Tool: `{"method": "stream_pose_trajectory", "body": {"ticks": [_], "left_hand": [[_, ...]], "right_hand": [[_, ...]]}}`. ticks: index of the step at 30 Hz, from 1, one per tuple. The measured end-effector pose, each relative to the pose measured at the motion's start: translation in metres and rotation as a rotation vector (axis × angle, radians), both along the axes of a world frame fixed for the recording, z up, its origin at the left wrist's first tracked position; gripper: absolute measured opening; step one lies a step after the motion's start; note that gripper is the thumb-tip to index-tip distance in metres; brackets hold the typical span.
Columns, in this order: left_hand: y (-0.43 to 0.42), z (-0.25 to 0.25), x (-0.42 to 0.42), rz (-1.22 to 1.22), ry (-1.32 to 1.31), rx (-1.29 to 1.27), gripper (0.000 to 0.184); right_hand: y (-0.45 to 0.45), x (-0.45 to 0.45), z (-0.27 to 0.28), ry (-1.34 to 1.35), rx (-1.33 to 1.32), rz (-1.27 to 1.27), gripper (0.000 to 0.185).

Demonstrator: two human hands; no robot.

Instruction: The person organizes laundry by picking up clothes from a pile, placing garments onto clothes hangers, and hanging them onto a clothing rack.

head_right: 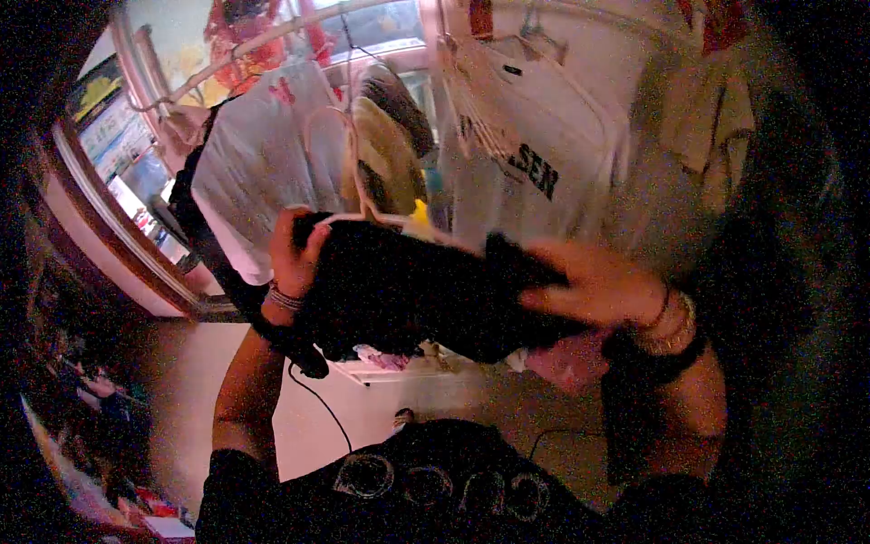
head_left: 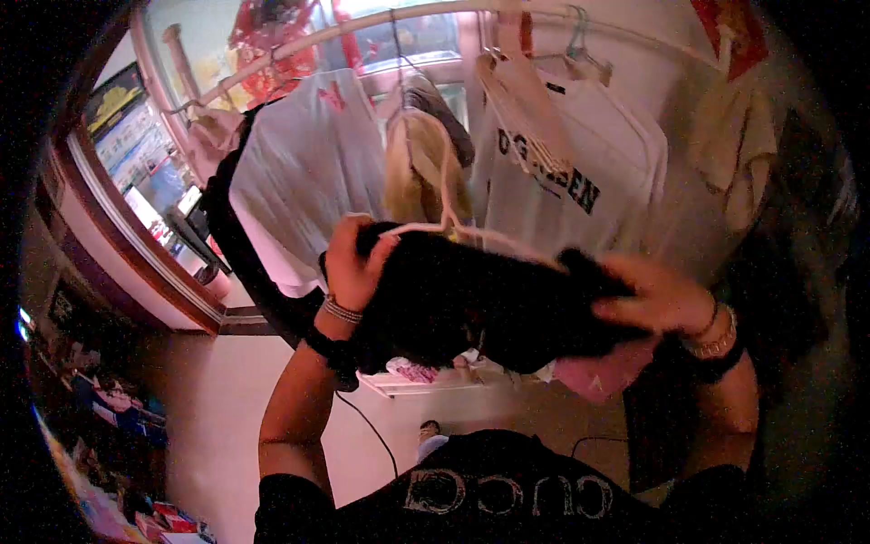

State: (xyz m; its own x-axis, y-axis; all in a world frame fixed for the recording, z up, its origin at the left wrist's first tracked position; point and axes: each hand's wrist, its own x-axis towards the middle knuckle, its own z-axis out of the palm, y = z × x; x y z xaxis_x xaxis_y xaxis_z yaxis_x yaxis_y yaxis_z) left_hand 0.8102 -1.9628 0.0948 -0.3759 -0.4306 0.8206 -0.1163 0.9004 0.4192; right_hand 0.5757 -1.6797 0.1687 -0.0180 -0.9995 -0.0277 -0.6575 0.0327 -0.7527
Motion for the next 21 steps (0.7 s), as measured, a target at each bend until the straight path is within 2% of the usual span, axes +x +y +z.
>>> {"method": "stream_pose_trajectory", "body": {"ticks": [1,3,4,6,7,9,11,15,17,20,21], "left_hand": [[-0.009,0.001,0.003,-0.040,-0.004,-0.069,0.028],[-0.023,0.001,0.002,-0.053,0.056,-0.079,0.027],[-0.031,0.003,0.001,-0.075,0.104,-0.080,0.026],[-0.048,0.010,0.001,-0.100,0.108,-0.044,0.025],[-0.058,0.014,0.002,-0.127,0.104,-0.007,0.025],[-0.079,0.019,0.006,-0.133,0.152,-0.020,0.025],[-0.098,0.029,0.018,-0.145,0.196,-0.042,0.026],[-0.110,0.076,0.078,0.436,0.051,-0.542,0.029],[-0.129,0.085,0.100,0.526,-0.026,-0.497,0.028],[-0.161,0.076,0.115,0.502,-0.048,-0.446,0.027],[-0.166,0.072,0.118,0.427,-0.094,-0.339,0.028]], "right_hand": [[0.000,0.011,0.003,-0.112,0.085,0.112,0.051],[-0.006,0.031,-0.006,-0.335,-0.009,0.178,0.057],[-0.012,0.044,-0.004,-0.324,-0.013,0.182,0.057],[-0.025,0.075,0.006,-0.870,-0.019,0.192,0.060],[-0.034,0.089,0.013,-0.861,-0.025,0.196,0.060],[-0.054,0.109,0.027,-1.165,0.028,0.125,0.062],[-0.084,0.114,0.025,-1.200,0.019,0.141,0.061],[-0.138,0.144,0.035,-1.234,-0.052,0.157,0.054],[-0.169,0.161,0.036,-1.152,-0.153,0.147,0.046],[-0.207,0.179,0.053,-1.057,-0.270,0.099,0.037],[-0.218,0.183,0.059,-1.043,-0.306,0.062,0.033]]}}
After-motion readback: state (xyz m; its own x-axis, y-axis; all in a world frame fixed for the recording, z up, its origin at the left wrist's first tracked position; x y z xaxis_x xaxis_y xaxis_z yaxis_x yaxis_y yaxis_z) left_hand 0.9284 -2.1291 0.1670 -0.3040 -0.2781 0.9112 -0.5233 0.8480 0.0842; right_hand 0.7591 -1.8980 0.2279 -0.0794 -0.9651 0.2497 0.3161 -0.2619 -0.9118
